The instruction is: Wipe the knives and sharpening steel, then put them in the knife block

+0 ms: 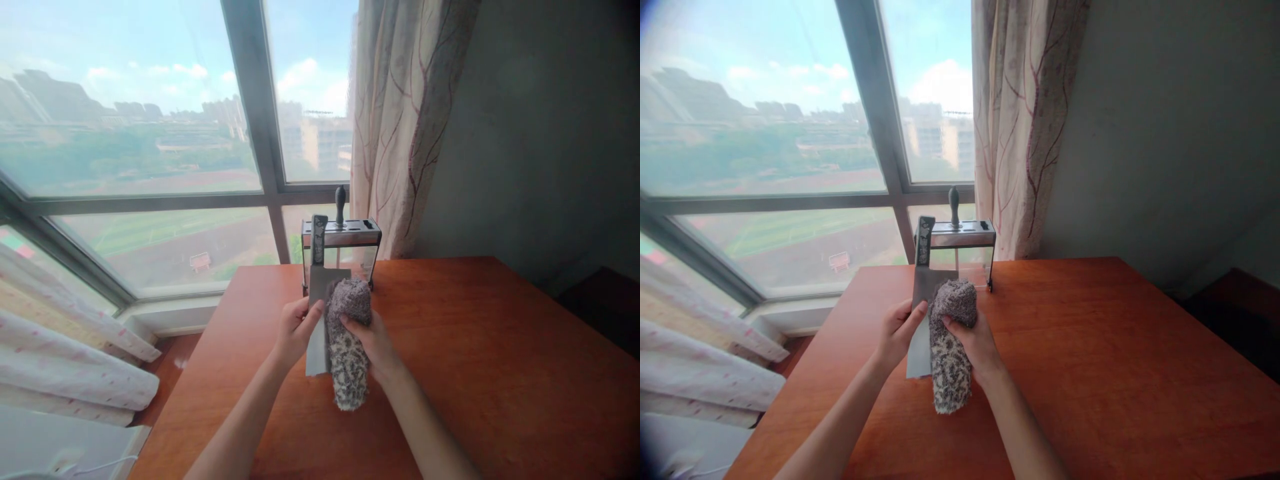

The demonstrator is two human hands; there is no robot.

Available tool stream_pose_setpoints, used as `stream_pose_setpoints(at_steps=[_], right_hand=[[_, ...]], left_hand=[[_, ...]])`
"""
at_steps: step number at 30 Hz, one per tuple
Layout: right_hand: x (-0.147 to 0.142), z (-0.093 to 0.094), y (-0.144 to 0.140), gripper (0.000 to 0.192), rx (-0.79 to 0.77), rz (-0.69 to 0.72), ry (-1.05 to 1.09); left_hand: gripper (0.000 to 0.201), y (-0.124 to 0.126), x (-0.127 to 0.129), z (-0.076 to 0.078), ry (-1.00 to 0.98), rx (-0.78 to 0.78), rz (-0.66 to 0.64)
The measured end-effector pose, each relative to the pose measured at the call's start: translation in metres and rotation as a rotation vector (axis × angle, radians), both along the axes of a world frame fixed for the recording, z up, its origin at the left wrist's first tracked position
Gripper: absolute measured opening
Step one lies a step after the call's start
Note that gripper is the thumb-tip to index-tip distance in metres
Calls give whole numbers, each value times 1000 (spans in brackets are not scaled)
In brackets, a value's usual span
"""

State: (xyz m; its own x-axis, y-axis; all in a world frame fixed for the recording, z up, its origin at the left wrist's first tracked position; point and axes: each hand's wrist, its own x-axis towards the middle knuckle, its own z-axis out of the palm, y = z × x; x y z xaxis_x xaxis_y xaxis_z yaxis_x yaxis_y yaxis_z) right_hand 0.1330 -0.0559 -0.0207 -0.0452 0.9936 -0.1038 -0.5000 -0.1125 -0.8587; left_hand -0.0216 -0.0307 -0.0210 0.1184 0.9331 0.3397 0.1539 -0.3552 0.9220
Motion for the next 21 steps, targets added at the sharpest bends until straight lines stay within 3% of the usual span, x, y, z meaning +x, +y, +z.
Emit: stream_pose_setpoints(at_steps=[6, 14, 21], right_hand=[[3, -4, -3, 40, 38, 61, -99], [10, 23, 15, 35, 53, -32, -104], [1, 20, 13, 37, 18, -54, -65]], left_hand=[[39, 2, -2, 0, -48, -41, 14], [42, 2, 3, -3, 50, -32, -129], [40, 1, 4, -9, 11, -20, -43]])
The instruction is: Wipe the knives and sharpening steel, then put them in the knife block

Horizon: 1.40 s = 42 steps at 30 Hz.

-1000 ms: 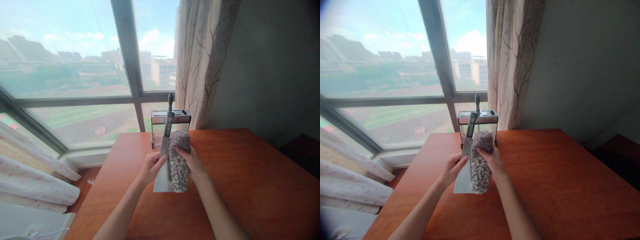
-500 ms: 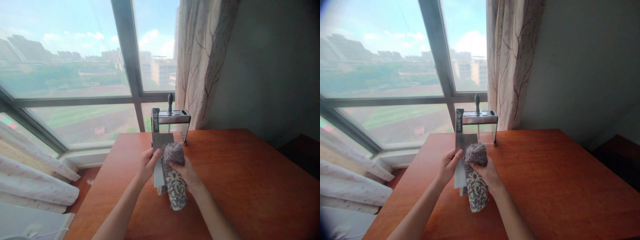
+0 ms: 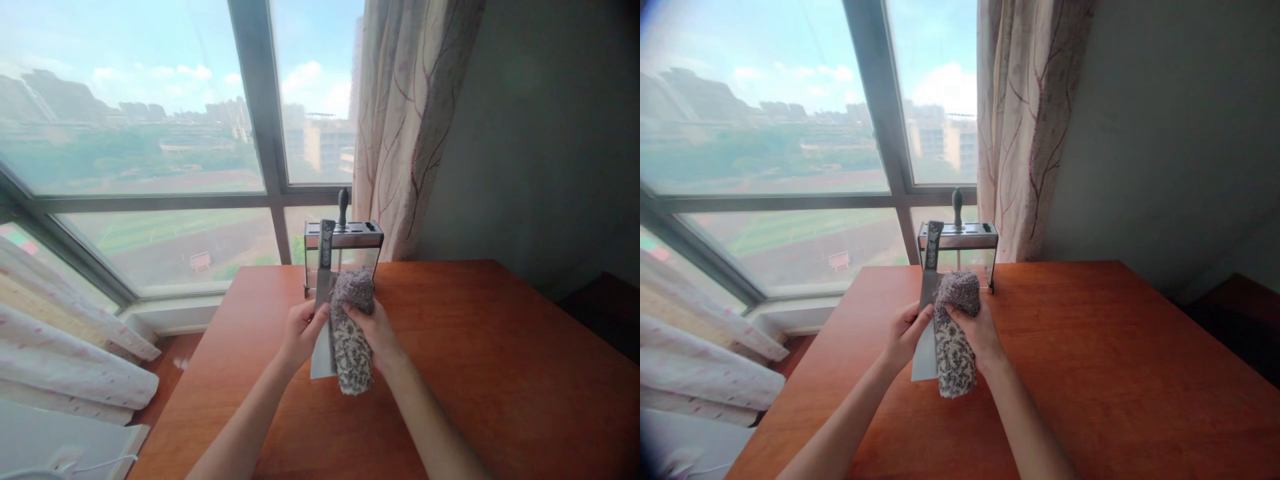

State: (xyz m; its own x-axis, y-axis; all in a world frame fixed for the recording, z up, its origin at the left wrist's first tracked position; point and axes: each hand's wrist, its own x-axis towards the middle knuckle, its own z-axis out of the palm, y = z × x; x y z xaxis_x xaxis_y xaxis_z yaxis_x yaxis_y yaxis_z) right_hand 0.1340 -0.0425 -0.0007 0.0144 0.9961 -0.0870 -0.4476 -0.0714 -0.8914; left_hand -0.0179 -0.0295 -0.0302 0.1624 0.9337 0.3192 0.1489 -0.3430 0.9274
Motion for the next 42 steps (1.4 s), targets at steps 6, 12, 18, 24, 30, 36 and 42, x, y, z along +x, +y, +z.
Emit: stream_pose_setpoints(at_steps=[6, 12, 18, 24, 30, 36, 42], right_hand=[[-12, -21, -13, 44, -28, 123, -19], [-10, -30, -21, 47, -35, 217, -80], [0, -21, -12, 49, -22, 228, -91], [8, 1, 2, 46, 1, 152, -110], [6, 2, 2, 45, 11, 142, -106], [-2, -18, -9, 47, 1, 179, -115], [-14, -35, -20, 49, -33, 185, -61]], left_hand=[[40, 0, -7, 7, -101, -29, 138], [39, 1, -10, 16, -170, -45, 234], [41, 4, -8, 13, -108, -25, 178], [40, 5, -7, 6, 77, 40, 28], [44, 2, -5, 9, 115, 82, 74], [41, 2, -6, 10, -1, 34, 178], [39, 4, -14, 13, -126, 27, 336]])
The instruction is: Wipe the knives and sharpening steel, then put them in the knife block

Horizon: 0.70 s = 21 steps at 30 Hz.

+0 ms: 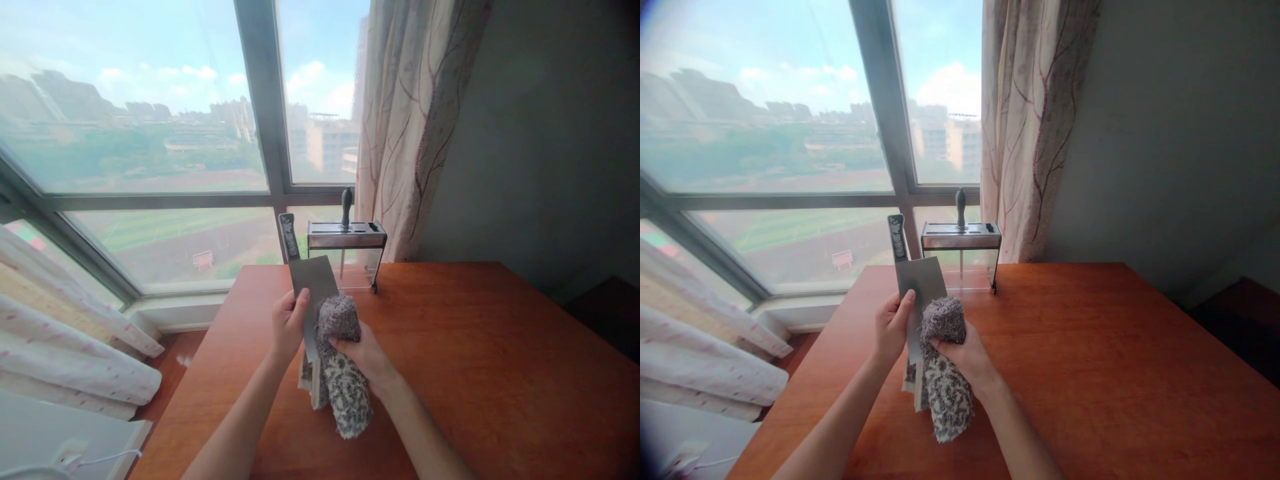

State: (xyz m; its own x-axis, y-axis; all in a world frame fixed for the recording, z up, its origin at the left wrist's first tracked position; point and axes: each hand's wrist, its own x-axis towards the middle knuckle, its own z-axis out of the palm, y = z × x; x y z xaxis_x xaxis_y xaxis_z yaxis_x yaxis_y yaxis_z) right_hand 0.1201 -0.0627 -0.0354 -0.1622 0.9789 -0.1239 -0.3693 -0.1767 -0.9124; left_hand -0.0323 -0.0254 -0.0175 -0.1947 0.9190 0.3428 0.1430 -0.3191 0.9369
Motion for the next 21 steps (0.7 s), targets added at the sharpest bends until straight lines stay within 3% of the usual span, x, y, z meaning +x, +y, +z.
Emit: stream_pose_setpoints(at_steps=[6, 9, 14, 18, 21], right_hand=[[-15, -5, -8, 43, -131, -140, 186], [-20, -5, -8, 35, -148, -221, 272], [-10, -5, 2, 31, -117, -336, 314], [15, -4, 10, 27, -59, -428, 314], [33, -3, 13, 26, -27, -504, 238]], left_hand=[[38, -5, 8, -1, -172, 18, 247], [38, -9, 19, -1, -192, -2, 282], [36, -12, 25, 0, -129, -47, 147], [40, -4, 9, 4, -49, -32, -140], [42, 4, -4, 4, -121, -44, -190]])
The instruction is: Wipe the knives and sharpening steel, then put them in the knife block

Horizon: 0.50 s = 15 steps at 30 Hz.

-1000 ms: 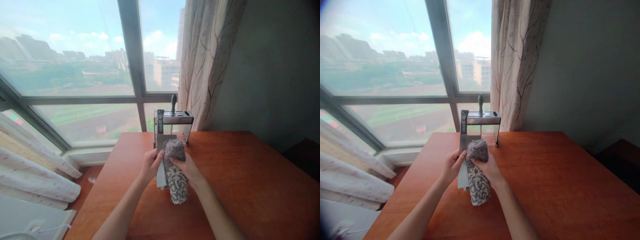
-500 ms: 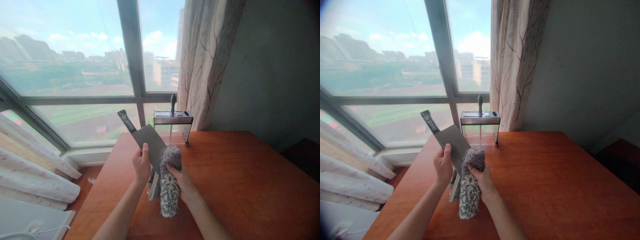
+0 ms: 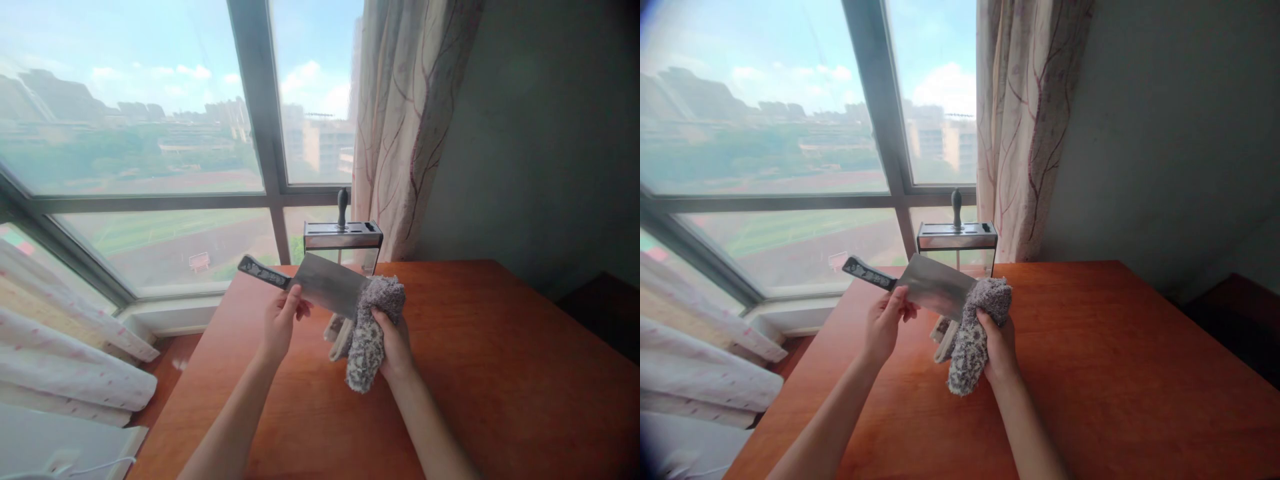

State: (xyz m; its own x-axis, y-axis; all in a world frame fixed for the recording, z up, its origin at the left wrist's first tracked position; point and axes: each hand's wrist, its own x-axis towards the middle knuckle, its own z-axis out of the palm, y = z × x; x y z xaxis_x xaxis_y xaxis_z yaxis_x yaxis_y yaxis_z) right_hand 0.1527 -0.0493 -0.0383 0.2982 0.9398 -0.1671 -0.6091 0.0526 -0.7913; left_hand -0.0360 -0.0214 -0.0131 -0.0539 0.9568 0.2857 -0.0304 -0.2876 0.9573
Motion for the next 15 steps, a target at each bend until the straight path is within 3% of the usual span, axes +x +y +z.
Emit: stream_pose_setpoints(at_steps=[4, 10, 12, 15], right_hand=[[14, 4, 3, 32, 49, -51, -207], [25, 13, 13, 34, 75, -352, -707], [26, 10, 17, 34, 93, -376, -630], [23, 3, 21, 36, 77, -291, -232]], left_hand=[[39, 3, -1, -2, -95, -77, -96], [37, -6, 18, -5, -46, -119, -78], [36, -8, 23, -8, -79, -121, -75], [36, -7, 30, -14, -187, -119, -79]])
